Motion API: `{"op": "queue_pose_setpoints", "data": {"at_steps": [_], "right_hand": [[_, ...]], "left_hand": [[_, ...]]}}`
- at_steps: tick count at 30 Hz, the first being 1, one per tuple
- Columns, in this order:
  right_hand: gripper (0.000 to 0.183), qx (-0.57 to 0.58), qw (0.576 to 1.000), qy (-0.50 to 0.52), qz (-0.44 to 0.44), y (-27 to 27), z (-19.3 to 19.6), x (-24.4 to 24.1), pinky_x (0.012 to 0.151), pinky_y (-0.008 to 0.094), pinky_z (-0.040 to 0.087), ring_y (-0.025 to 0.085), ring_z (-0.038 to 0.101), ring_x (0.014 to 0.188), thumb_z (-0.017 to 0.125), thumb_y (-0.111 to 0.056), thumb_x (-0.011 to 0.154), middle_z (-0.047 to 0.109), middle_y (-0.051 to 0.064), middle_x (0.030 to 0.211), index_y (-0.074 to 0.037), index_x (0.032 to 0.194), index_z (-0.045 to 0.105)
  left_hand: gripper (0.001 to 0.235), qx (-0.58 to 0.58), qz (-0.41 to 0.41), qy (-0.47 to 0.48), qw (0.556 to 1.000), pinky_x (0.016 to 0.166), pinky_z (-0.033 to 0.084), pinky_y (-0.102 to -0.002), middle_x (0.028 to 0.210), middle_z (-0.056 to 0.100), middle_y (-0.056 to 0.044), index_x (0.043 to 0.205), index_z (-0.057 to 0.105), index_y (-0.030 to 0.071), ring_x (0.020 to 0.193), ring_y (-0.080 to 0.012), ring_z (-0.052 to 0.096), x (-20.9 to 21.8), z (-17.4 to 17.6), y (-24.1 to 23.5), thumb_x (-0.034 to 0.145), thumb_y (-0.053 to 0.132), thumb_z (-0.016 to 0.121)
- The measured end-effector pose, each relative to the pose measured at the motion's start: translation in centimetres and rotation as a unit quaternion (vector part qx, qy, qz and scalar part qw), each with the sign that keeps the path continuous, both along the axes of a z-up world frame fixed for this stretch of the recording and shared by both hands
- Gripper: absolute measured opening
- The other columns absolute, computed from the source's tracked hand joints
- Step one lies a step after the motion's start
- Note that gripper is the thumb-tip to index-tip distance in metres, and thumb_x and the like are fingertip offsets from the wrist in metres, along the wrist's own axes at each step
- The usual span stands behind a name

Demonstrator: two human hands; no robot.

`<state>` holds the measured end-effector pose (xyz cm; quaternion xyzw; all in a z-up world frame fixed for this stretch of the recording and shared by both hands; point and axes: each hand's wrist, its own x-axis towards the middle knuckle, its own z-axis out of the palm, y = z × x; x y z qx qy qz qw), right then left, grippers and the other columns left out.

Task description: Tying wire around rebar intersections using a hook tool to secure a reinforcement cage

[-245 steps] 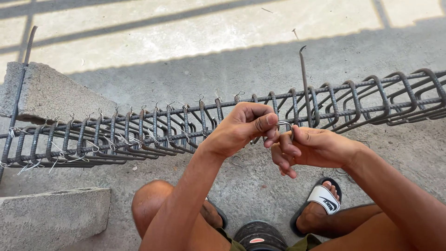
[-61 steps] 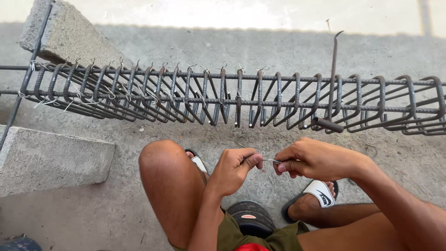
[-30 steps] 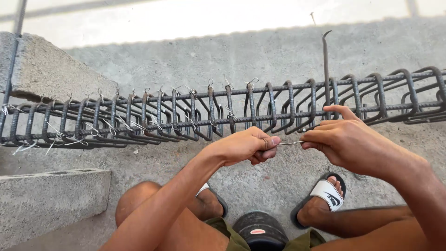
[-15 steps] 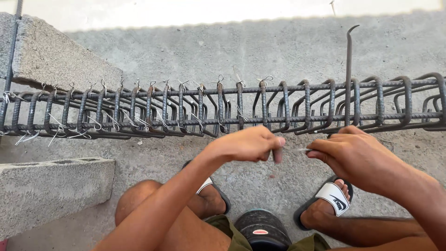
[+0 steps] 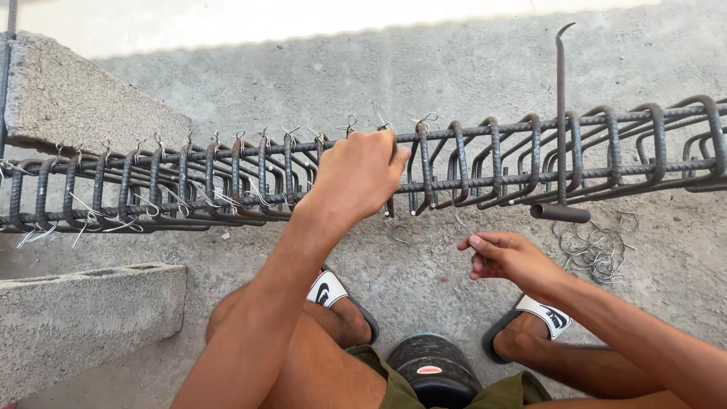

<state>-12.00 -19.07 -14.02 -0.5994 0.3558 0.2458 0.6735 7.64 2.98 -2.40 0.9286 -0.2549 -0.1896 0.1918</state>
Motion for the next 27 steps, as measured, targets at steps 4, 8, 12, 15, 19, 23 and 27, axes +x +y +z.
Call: {"op": "queue_pose_setpoints", "data": {"at_steps": [4, 8, 12, 15, 19, 23, 27], "right_hand": [[0.032, 0.027, 0.999, -0.039, -0.002, 0.7, -1.0, 2.2, 0.091, 0.044, 0.059, 0.028, 0.077, 0.081, 0.061, -0.028, 0.103, 0.065, 0.012, 0.075, -0.001, 0.118, 0.071], [0.03, 0.053, 0.996, -0.054, 0.035, 1.1, -1.6, 4.5, 0.092, 0.041, 0.058, 0.023, 0.077, 0.082, 0.06, -0.032, 0.104, 0.06, 0.005, 0.073, -0.007, 0.115, 0.072], [0.029, 0.075, 0.995, -0.059, 0.037, 1.5, -2.2, 5.2, 0.091, 0.04, 0.059, 0.023, 0.077, 0.079, 0.061, -0.033, 0.104, 0.057, 0.004, 0.07, -0.009, 0.113, 0.072], [0.028, 0.102, 0.992, -0.071, 0.035, 1.4, -2.4, 5.7, 0.09, 0.039, 0.059, 0.023, 0.077, 0.078, 0.061, -0.033, 0.103, 0.056, 0.004, 0.07, -0.008, 0.111, 0.072], [0.03, 0.082, 0.993, -0.078, 0.039, 1.9, -1.6, 5.3, 0.092, 0.038, 0.057, 0.024, 0.079, 0.082, 0.059, -0.034, 0.104, 0.062, 0.007, 0.072, -0.008, 0.112, 0.073], [0.039, 0.009, 0.995, -0.044, 0.086, 2.2, -0.7, 5.3, 0.093, 0.034, 0.054, 0.023, 0.079, 0.092, 0.053, -0.038, 0.106, 0.074, 0.012, 0.094, -0.009, 0.119, 0.075], [0.035, 0.006, 0.993, -0.044, 0.107, 2.3, -0.3, 4.9, 0.094, 0.036, 0.054, 0.021, 0.078, 0.093, 0.051, -0.034, 0.107, 0.074, 0.011, 0.101, -0.009, 0.114, 0.074]], "left_hand": [[0.027, 0.033, -0.072, -0.023, 0.997, 0.082, 0.057, -0.063, 0.088, 0.073, -0.024, 0.095, 0.072, 0.004, 0.092, -0.0514, 0.073, 0.1, -1.2, -1.6, 0.096, 0.024, 0.053], [0.014, 0.091, -0.12, -0.08, 0.985, 0.075, 0.059, -0.06, 0.081, 0.074, -0.016, 0.088, 0.074, 0.01, 0.086, -0.0441, 0.076, 1.8, -6.0, -3.7, 0.084, 0.018, 0.065], [0.015, 0.124, -0.14, -0.074, 0.98, 0.075, 0.06, -0.06, 0.082, 0.076, -0.016, 0.091, 0.076, 0.008, 0.087, -0.0429, 0.076, 1.9, -6.3, -4.7, 0.078, 0.016, 0.074], [0.019, 0.129, -0.139, -0.042, 0.981, 0.079, 0.059, -0.06, 0.089, 0.078, -0.016, 0.095, 0.079, 0.008, 0.093, -0.0422, 0.076, 1.5, -5.2, -5.0, 0.079, 0.008, 0.07], [0.021, 0.15, -0.141, -0.047, 0.978, 0.079, 0.059, -0.062, 0.089, 0.078, -0.017, 0.096, 0.079, 0.007, 0.094, -0.0436, 0.076, 2.1, -5.9, -5.8, 0.079, 0.005, 0.065], [0.021, 0.137, -0.122, -0.059, 0.981, 0.078, 0.059, -0.063, 0.088, 0.078, -0.018, 0.094, 0.079, 0.007, 0.092, -0.0433, 0.076, 3.0, -5.5, -5.6, 0.08, 0.001, 0.063], [0.021, 0.139, -0.114, -0.058, 0.982, 0.08, 0.059, -0.06, 0.088, 0.077, -0.019, 0.094, 0.078, 0.005, 0.095, -0.0437, 0.075, 3.2, -6.2, -4.8, 0.078, 0.009, 0.066]]}}
